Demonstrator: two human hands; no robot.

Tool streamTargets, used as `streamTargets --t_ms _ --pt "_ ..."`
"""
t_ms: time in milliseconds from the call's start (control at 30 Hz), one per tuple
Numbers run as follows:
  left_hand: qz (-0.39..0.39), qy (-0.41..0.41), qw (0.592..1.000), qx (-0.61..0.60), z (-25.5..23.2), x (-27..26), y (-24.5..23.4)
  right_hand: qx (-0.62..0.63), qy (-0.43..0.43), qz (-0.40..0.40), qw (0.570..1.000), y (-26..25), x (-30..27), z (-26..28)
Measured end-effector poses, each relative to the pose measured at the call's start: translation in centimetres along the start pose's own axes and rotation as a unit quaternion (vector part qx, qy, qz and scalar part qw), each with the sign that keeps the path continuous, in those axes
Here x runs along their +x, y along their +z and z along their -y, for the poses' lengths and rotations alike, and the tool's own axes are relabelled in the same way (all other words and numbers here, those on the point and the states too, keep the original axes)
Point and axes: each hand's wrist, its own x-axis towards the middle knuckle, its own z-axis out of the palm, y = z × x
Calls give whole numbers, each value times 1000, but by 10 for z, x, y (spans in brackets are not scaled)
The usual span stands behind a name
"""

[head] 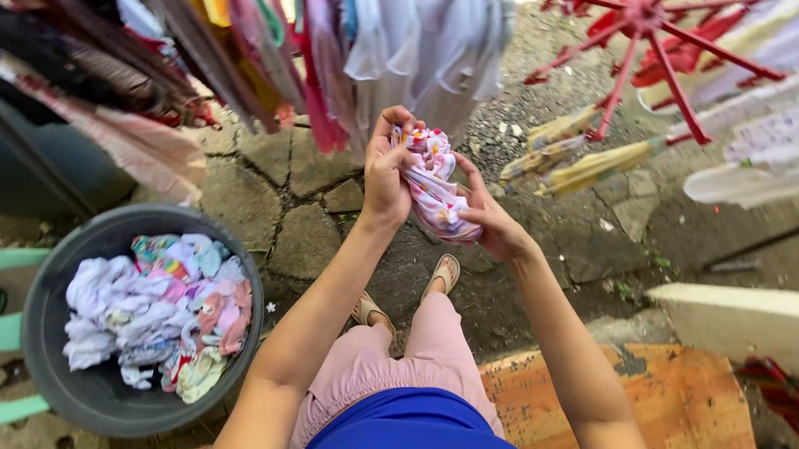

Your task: The recorder is seen hanging various small items of clothing, such as socks and underwear, on multi-clip laundry hangers outdoors.

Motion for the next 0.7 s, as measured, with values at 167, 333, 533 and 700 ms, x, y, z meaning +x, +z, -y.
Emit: streamTargets --t_ms 167,333,533,700 --pt "91 -37 993 71 46 1 15 -131 -21 -92 987 -35 -24 12" --pt "119 -75 986 92 72 4 53 -201 -56 -140 968 -67 -50 18" --pt "98 -69 989 82 96 26 63 -182 -153 -250 939 -98 -79 39" --pt "114 -81 955 261 111 38 21 49 -212 -310 925 -122 -110 73"
